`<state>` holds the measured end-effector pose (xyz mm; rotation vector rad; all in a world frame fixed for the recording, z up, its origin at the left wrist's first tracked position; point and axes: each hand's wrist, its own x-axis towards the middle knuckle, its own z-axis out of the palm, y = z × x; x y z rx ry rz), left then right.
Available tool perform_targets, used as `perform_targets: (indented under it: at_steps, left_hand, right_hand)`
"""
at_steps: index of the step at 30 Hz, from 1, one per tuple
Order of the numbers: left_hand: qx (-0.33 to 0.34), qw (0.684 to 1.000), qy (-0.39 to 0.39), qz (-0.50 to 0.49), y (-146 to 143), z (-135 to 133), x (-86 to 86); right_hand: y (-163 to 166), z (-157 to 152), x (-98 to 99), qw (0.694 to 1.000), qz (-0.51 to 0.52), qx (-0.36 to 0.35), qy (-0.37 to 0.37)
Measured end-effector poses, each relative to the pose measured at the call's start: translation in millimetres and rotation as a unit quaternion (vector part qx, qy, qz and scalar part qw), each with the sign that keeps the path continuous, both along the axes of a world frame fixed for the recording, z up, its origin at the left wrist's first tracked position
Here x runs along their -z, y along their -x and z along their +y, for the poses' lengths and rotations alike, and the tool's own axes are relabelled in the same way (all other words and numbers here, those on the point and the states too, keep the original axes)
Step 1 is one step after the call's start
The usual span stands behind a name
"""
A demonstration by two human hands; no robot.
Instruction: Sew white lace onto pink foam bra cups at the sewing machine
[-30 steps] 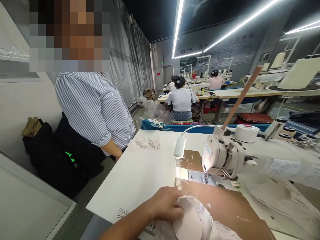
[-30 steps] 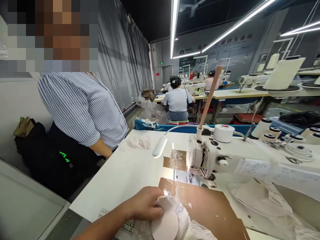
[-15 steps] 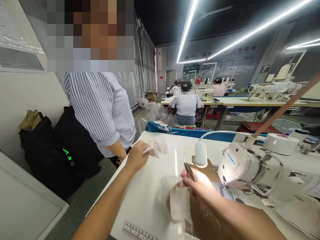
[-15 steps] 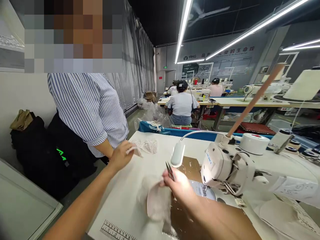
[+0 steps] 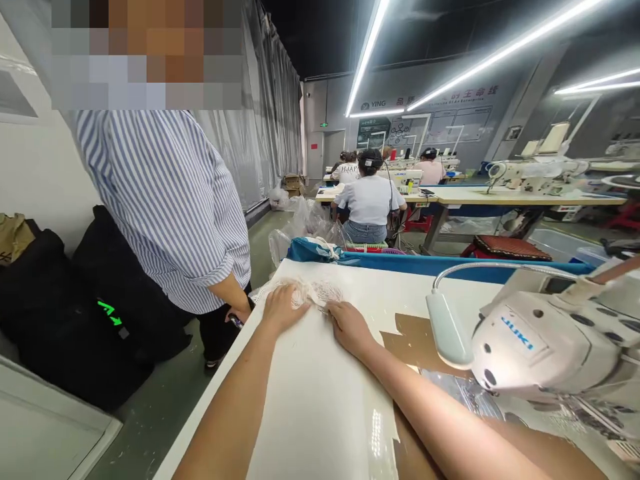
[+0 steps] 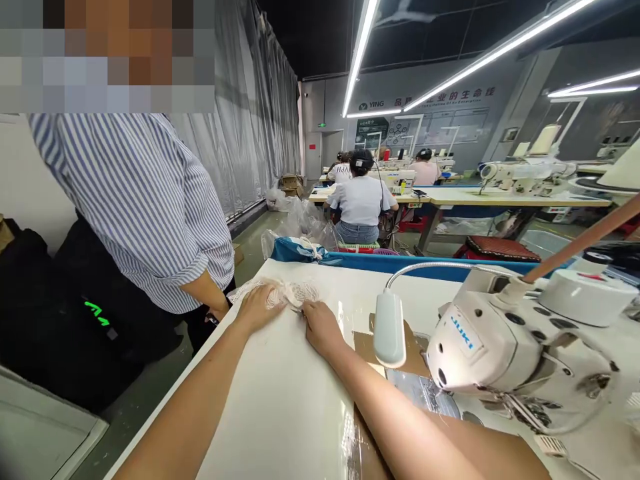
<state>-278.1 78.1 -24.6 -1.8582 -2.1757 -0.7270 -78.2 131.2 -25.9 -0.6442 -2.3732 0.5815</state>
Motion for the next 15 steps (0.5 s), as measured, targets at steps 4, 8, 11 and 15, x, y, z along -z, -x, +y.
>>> perform_targets:
  at_steps: [4,8,11,15]
  left_hand:
    - [-0.006,0.998,0.052,0.018,-4,-5,4.5]
    - [0.005,0.997,0.065,0.037,-7,-16,-8.0]
    - [-0.029,0.994,0.080,0.072,-1,-12,-6.9]
    - [-0.066,0.991,0.095,0.066,5,-3,5.7]
  right_hand:
    - [-18,-15,5.8,0.996,-0.068,0.024,-0.050]
    - [-56,-52,-2.4,0.983,-0.153,0.020,-0.100]
    - [-101,-84,-3.7,0.968,-0.212,0.031,-0.128]
    - [-184,-131,0.1,0.958,-0.240,0.065,-0.141]
